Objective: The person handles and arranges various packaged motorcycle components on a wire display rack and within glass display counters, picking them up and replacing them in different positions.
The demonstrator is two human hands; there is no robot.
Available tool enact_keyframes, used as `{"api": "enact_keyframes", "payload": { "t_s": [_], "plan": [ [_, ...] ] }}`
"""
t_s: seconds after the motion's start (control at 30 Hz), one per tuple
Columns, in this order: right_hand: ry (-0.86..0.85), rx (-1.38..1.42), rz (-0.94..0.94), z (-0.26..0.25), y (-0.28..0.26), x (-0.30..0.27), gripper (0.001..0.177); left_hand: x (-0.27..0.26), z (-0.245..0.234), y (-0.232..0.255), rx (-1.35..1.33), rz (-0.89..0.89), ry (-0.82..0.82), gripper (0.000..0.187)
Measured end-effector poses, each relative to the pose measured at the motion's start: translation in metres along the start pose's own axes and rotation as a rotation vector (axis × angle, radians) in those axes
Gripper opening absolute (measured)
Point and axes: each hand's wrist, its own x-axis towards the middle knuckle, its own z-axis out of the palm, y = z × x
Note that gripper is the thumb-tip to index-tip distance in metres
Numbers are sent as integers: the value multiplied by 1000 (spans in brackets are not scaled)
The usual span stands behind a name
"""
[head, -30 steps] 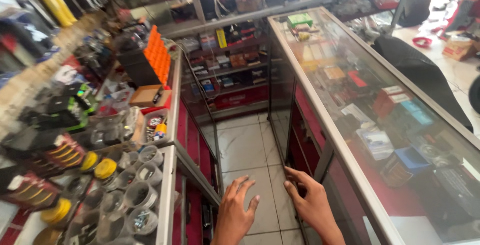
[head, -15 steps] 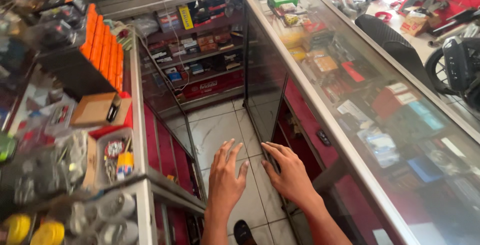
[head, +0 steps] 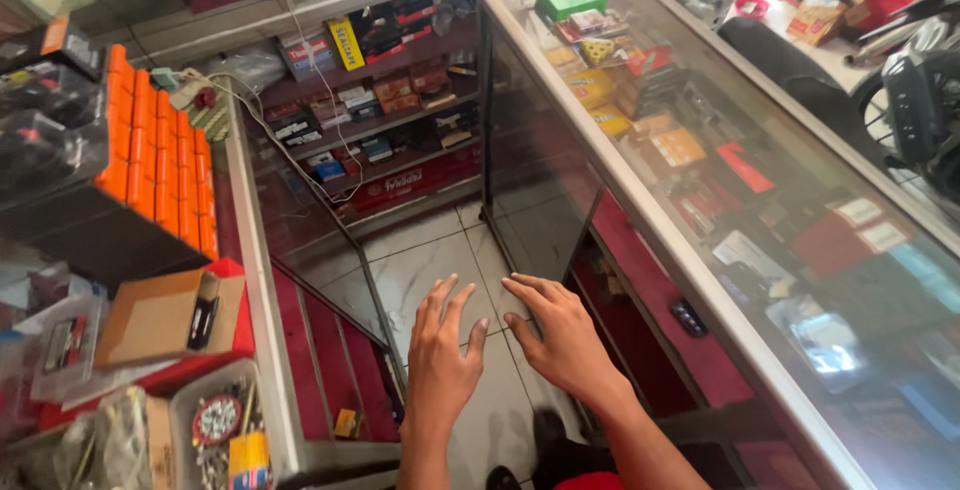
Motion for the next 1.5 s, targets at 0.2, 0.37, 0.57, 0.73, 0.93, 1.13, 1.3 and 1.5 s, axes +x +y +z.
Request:
{"api": "enact_keyframes", "payload": {
  "t_s": [0.2, 0.37, 0.57, 0.73, 0.93, 1.13, 1.3, 1.5],
  "plan": [
    [18, 30, -22, 23, 25, 75, 41, 72, 8, -27, 12, 19, 25, 46],
    [80, 81, -93, 27, 46, 158, 42, 151, 4, -34, 5, 88, 68, 47],
    [106, 111, -55, 19, 65, 240, 42, 234, 6, -30, 45, 119, 97, 47],
    [148, 155, -30, 21, 89, 284, 41, 281, 19, -31, 29, 111, 32, 47],
    [147, 141, 11, 30, 107, 334, 40, 335, 32, -48, 21, 84, -28, 49],
    [164, 52, 72, 49, 120, 390, 40, 403, 42, -80, -40, 114, -57, 50],
    [191, -28, 153, 58, 122, 450, 41, 480, 42, -106, -101, 192, -114, 48],
    [319, -69, 217, 69, 112, 520, 42, 568, 30, -133, -151, 344, -92, 46]
  ]
}}
